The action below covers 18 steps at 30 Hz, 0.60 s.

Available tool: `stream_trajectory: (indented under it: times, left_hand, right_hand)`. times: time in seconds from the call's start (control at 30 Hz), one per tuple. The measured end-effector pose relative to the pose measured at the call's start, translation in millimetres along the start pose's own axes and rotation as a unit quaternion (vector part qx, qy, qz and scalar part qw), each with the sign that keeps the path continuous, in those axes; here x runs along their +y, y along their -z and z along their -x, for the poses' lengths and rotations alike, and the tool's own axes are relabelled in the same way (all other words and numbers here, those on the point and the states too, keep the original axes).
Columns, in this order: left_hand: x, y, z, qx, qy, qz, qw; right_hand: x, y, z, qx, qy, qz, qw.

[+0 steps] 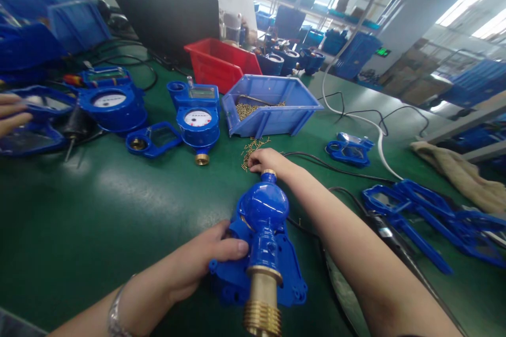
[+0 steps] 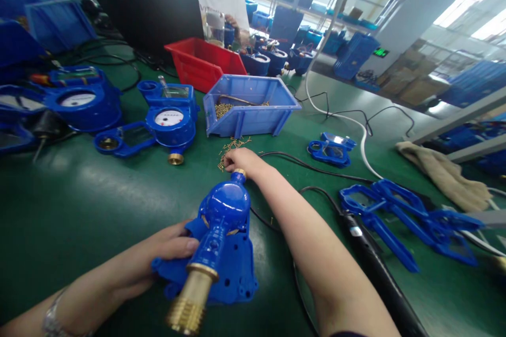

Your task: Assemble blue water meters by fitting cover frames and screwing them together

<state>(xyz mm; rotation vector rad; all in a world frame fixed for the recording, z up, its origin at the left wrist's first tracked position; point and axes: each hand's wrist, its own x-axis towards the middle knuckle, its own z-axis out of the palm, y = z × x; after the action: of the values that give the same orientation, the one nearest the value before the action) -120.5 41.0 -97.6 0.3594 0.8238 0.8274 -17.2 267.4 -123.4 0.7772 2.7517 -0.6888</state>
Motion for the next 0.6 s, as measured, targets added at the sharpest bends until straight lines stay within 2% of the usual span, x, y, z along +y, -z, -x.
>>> stream_trajectory:
  times: [0.2, 0.27, 0.33, 0.43, 0.5, 0.6]
  left_hand:
    - [-2, 2.1, 0, -0.007, -0.006, -0.004, 1.0]
    - [-2, 2.5, 1, -0.018, -0.01, -0.007, 1.0]
    - [-2, 2.8, 1, -0.027, -0.015, -0.008, 0.999]
    - [-3, 3.7, 1, -0.033, -0.016, -0.008, 0.999]
    - [-4, 4.6, 1, -0.024, -0.007, -0.007, 1.0]
    - [-4, 4.8, 2, 0.006, 0.011, -0.009, 1.0]
  right_hand:
    - [-1, -6, 8, 0.071, -0.041, -0.059, 0.995]
    - [1, -8, 13, 0.116, -0.059, -0.114, 0.985]
    - [5, -10, 20, 0.176, -0.08, -0.186, 0.963]
    - [9, -11, 37, 0.272, -0.113, -0.326, 0.898]
    - [10, -12, 53, 0.317, -0.123, -0.428, 0.838]
    - [4, -16, 79, 0.343, -0.126, -0.56, 0.744]
